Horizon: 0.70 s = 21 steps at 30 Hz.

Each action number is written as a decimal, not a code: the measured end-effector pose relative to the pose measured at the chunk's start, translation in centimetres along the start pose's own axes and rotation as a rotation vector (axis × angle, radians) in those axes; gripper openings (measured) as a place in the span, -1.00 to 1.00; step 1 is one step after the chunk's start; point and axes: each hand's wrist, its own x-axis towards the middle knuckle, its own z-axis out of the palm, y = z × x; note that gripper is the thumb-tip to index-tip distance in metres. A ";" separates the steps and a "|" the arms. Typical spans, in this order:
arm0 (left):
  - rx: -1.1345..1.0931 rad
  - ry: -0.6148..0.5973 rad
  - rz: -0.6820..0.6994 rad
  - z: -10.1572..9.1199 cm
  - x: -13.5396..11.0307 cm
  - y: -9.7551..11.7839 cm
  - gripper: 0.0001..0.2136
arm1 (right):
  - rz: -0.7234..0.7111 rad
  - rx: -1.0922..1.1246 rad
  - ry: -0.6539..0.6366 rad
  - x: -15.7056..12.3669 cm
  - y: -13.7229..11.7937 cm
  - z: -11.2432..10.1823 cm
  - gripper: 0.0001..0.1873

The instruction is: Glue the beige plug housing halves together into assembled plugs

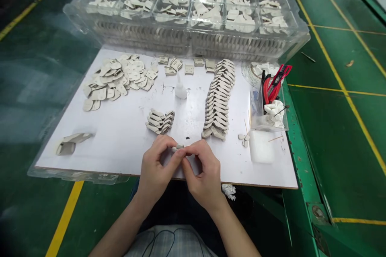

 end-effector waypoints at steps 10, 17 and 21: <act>-0.152 -0.159 -0.051 -1.4 0.2 -0.1 -0.70 | 0.165 0.092 -0.021 0.6 -0.4 -0.5 -0.90; -0.074 -0.077 -0.081 -0.6 0.1 0.3 -0.72 | 0.177 0.109 -0.047 0.5 -0.4 -0.6 -0.91; -0.007 -0.059 -0.064 -0.5 0.3 0.3 -0.75 | 0.158 0.049 -0.067 0.4 -0.3 -0.5 -0.94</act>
